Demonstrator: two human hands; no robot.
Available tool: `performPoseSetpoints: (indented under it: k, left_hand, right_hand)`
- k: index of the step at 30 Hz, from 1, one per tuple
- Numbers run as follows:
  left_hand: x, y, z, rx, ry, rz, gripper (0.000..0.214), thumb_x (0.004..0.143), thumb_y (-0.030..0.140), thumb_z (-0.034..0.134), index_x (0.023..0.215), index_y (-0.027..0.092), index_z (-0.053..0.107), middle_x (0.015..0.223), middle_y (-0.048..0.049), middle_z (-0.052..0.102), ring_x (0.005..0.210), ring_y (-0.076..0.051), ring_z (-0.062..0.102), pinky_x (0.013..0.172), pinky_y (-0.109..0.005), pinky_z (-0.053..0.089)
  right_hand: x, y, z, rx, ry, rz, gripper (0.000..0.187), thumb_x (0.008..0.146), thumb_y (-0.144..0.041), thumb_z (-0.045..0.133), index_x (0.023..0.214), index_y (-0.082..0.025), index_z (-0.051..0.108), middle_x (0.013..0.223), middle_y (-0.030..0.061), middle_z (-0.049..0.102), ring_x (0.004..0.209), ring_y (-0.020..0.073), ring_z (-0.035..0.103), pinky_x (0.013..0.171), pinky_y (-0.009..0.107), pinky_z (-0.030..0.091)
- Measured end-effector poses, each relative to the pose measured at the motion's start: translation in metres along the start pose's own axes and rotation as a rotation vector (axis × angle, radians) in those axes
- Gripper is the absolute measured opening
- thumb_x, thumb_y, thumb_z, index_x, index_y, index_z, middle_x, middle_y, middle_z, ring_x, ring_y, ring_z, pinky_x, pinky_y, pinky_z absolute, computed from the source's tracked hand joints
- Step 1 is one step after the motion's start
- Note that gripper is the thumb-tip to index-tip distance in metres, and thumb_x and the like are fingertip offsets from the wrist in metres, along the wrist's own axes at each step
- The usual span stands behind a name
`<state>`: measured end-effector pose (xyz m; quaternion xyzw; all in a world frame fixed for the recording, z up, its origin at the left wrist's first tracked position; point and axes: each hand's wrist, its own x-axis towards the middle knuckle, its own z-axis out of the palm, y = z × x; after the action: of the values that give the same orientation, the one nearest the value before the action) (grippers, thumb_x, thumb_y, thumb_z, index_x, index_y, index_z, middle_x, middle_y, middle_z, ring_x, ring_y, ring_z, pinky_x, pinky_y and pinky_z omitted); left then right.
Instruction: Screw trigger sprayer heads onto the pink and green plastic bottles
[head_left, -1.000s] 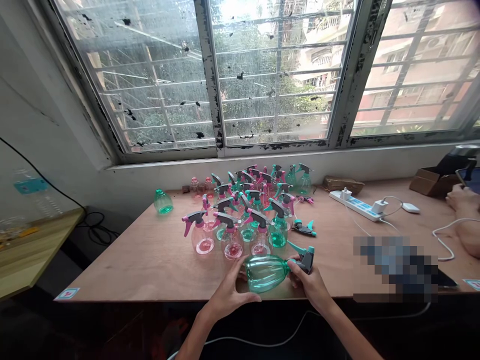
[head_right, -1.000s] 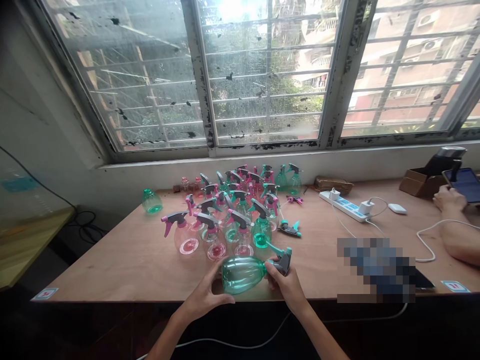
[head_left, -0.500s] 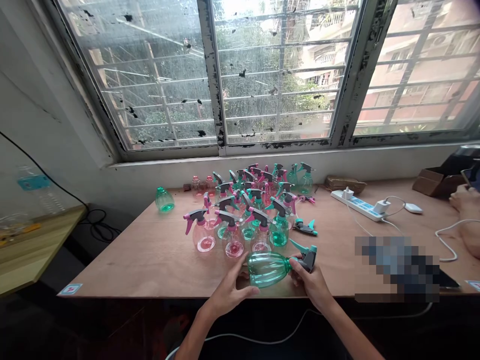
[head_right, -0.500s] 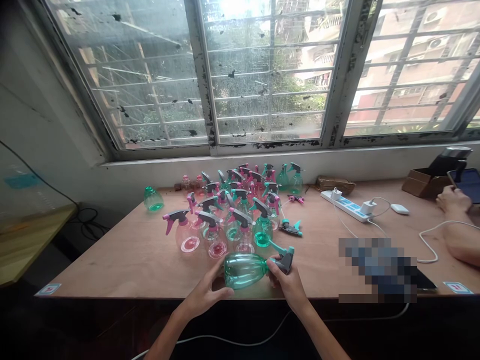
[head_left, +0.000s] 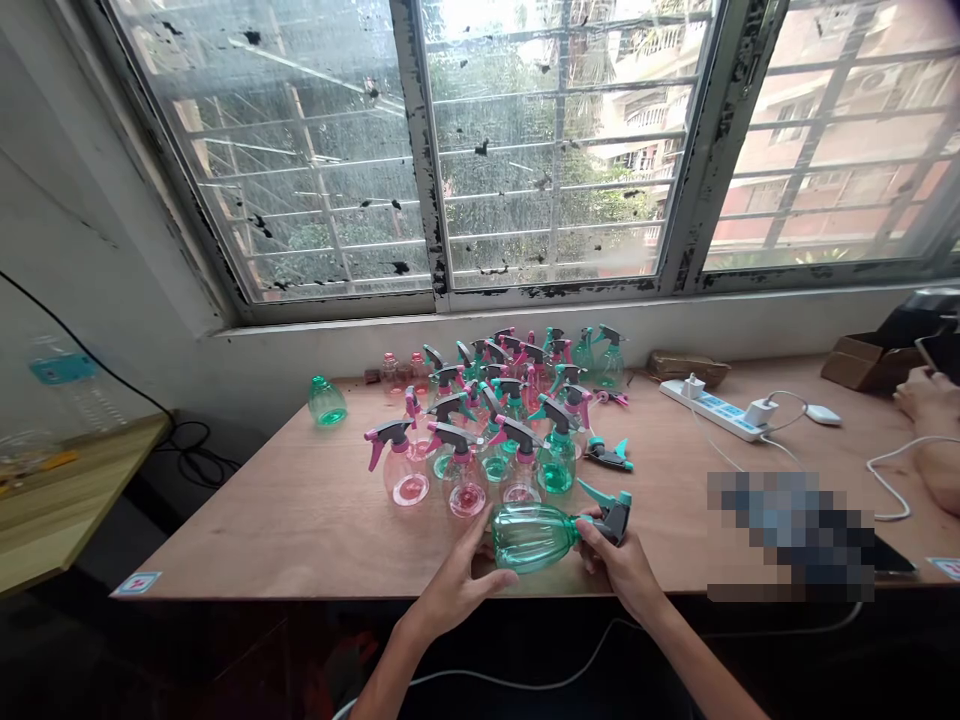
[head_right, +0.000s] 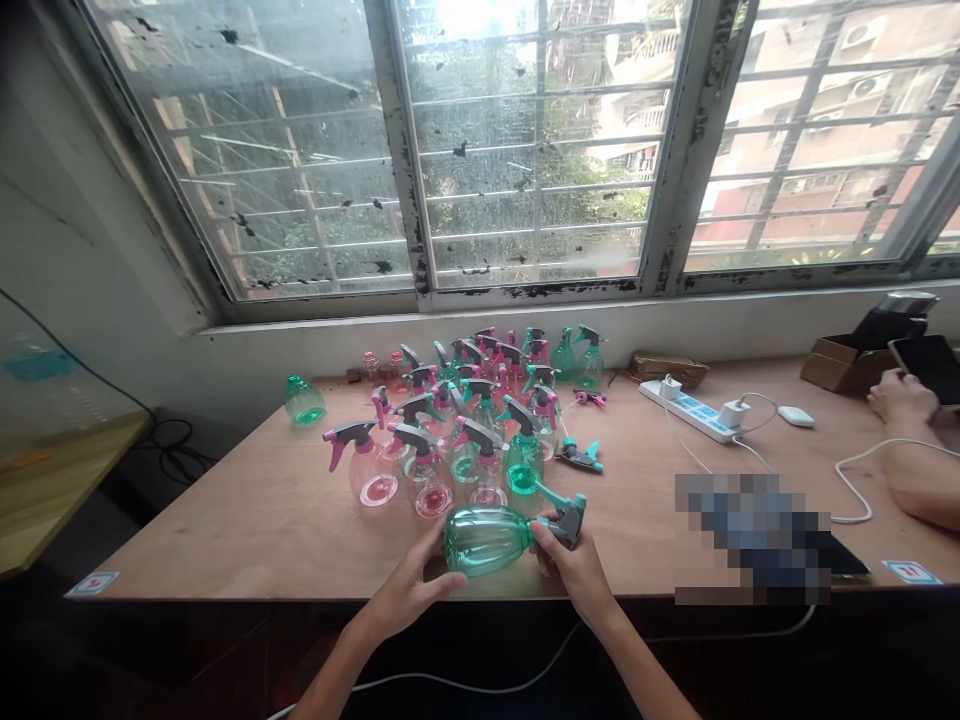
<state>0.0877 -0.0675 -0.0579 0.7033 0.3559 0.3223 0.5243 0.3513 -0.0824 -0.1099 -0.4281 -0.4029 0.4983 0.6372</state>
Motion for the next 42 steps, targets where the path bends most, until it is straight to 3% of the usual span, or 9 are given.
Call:
performPoseSetpoints:
  k: [7, 10, 15, 18, 22, 29, 35, 39, 42]
  left_hand:
    - [0.000, -0.003, 0.003, -0.044, -0.004, 0.048, 0.094, 0.089, 0.019, 0.066, 0.162, 0.032, 0.009, 0.137, -0.0094, 0.060, 0.118, -0.025, 0.059, 0.109, -0.043, 0.044]
    - [-0.001, -0.001, 0.002, -0.064, 0.009, 0.012, 0.103, 0.084, 0.026, 0.076, 0.163, 0.030, 0.009, 0.138, -0.0111, 0.057, 0.119, -0.027, 0.058, 0.110, -0.044, 0.043]
    - [-0.002, -0.001, 0.001, -0.101, 0.020, -0.018, 0.091, 0.086, 0.040, 0.074, 0.160, 0.028, 0.022, 0.143, -0.0131, 0.051, 0.124, -0.029, 0.055, 0.109, -0.045, 0.045]
    - [-0.002, -0.002, 0.001, -0.041, 0.030, -0.008, 0.095, 0.081, 0.032, 0.080, 0.159, 0.031, 0.026, 0.140, -0.0109, 0.055, 0.121, -0.028, 0.056, 0.109, -0.045, 0.045]
    - [-0.001, -0.002, 0.002, -0.002, 0.025, 0.044, 0.094, 0.085, 0.024, 0.073, 0.161, 0.033, 0.019, 0.135, -0.0096, 0.059, 0.119, -0.027, 0.058, 0.110, -0.045, 0.044]
    - [-0.001, 0.002, 0.000, -0.064, 0.003, -0.015, 0.087, 0.091, 0.038, 0.068, 0.162, 0.026, 0.019, 0.143, -0.0131, 0.055, 0.121, -0.028, 0.058, 0.109, -0.045, 0.046]
    - [-0.001, 0.004, 0.001, -0.005, 0.001, 0.021, 0.095, 0.086, 0.023, 0.072, 0.161, 0.035, 0.014, 0.152, -0.0087, 0.049, 0.125, -0.028, 0.057, 0.112, -0.047, 0.043]
    - [-0.001, 0.011, 0.002, -0.053, -0.057, 0.022, 0.098, 0.089, 0.023, 0.069, 0.162, 0.034, 0.005, 0.158, -0.0088, 0.044, 0.135, -0.028, 0.051, 0.118, -0.047, 0.037]
    - [-0.001, 0.014, 0.001, -0.115, -0.053, -0.006, 0.092, 0.091, 0.027, 0.067, 0.162, 0.031, 0.009, 0.160, -0.0098, 0.042, 0.141, -0.030, 0.046, 0.119, -0.047, 0.037]
  right_hand:
    - [-0.002, -0.008, 0.004, -0.017, -0.031, 0.002, 0.039, 0.082, -0.051, 0.078, 0.092, -0.018, 0.061, 0.060, 0.0000, 0.066, 0.043, 0.0128, 0.052, 0.042, 0.026, 0.041]
    - [-0.003, -0.010, 0.005, -0.028, -0.037, 0.001, 0.039, 0.081, -0.052, 0.079, 0.091, -0.018, 0.061, 0.059, 0.0002, 0.067, 0.042, 0.0135, 0.054, 0.042, 0.026, 0.042]
    - [-0.002, -0.010, 0.005, -0.041, -0.038, 0.003, 0.040, 0.080, -0.052, 0.079, 0.091, -0.018, 0.062, 0.058, 0.0001, 0.067, 0.042, 0.0139, 0.054, 0.043, 0.026, 0.043]
    - [-0.002, -0.009, 0.004, -0.044, -0.028, 0.002, 0.040, 0.080, -0.054, 0.079, 0.091, -0.019, 0.062, 0.056, -0.0008, 0.066, 0.042, 0.0139, 0.054, 0.043, 0.026, 0.043]
    - [-0.003, -0.009, 0.004, -0.046, -0.029, 0.003, 0.039, 0.081, -0.053, 0.078, 0.090, -0.019, 0.062, 0.056, -0.0009, 0.065, 0.042, 0.0138, 0.054, 0.043, 0.026, 0.043]
    - [-0.002, -0.009, 0.003, -0.032, -0.036, -0.001, 0.040, 0.078, -0.054, 0.080, 0.087, -0.019, 0.064, 0.058, -0.0003, 0.067, 0.043, 0.0136, 0.054, 0.044, 0.026, 0.043]
    - [-0.001, -0.007, 0.003, -0.015, -0.022, 0.006, 0.038, 0.081, -0.054, 0.078, 0.088, -0.020, 0.061, 0.056, -0.0018, 0.065, 0.041, 0.0129, 0.053, 0.042, 0.025, 0.041]
    - [-0.003, -0.011, 0.003, -0.009, -0.041, 0.021, 0.040, 0.081, -0.055, 0.078, 0.087, -0.020, 0.060, 0.060, 0.0008, 0.069, 0.044, 0.0146, 0.056, 0.043, 0.026, 0.043]
    - [-0.005, -0.015, 0.003, -0.010, -0.065, 0.030, 0.041, 0.078, -0.055, 0.081, 0.088, -0.019, 0.063, 0.060, 0.0006, 0.068, 0.046, 0.0157, 0.058, 0.046, 0.027, 0.045]
